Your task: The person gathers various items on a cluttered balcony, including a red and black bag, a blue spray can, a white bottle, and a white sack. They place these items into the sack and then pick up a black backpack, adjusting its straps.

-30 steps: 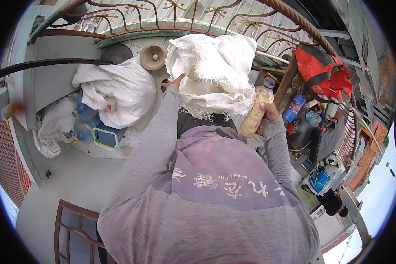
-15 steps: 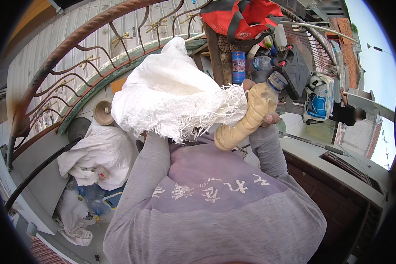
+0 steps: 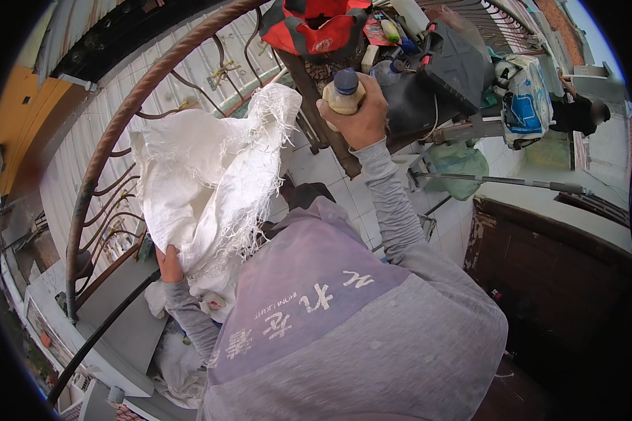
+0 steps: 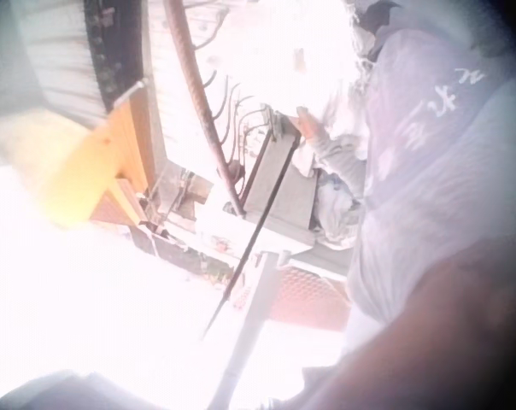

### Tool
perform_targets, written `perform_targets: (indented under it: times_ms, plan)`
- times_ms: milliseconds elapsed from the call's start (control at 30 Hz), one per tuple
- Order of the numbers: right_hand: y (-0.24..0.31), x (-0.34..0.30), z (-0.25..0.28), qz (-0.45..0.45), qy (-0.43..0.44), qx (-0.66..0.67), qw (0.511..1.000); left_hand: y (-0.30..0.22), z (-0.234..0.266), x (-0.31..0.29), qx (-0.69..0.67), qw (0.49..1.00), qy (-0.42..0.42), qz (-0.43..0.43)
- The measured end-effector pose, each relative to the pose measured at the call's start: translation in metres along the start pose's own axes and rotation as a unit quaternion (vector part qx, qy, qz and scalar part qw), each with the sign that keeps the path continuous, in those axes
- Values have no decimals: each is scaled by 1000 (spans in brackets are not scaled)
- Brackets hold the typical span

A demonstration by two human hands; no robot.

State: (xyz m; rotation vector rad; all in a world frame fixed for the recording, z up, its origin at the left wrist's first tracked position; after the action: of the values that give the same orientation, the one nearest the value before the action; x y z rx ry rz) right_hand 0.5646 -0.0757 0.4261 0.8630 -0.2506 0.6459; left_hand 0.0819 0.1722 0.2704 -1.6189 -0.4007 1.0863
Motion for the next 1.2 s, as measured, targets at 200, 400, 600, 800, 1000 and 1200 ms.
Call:
perform_targets:
  times_ms: [200, 400, 600, 800, 1000, 1200]
  plan:
    - [108, 5, 20, 128, -23, 484, 865, -1, -53, 5, -71, 993, -68, -65]
    - [124, -81, -135, 66, 119, 400, 907, -37, -66, -3, -60, 989, -38, -132]
    - [41, -192, -231, 104, 341, -19, 934, -46, -44, -24, -348, 932, -81, -57]
    - [-105, -49, -20, -236, -180, -90, 951, -34, -63, -55, -470, 877, -98, -20]
    - [-237, 28, 0, -299, -24, -168, 939, -59, -72, -28, -373, 922, -97, -19]
    - [-197, 54, 95, -213, -266, 167, 925, -59, -67, -16, -383, 917, -110, -25]
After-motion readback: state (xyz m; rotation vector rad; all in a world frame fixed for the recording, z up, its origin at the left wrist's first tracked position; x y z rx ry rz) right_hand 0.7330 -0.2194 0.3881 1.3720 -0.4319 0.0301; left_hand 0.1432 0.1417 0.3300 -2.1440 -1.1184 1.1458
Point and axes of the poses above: each hand's wrist, its own x-axis towards the middle knuckle, its own z-axis out of the back of the hand, y = z × x, the point moved 6 cm from there along x, towards the middle knuckle, and after that the axes turned 10 degrees about -x, right-handed, at the moved point
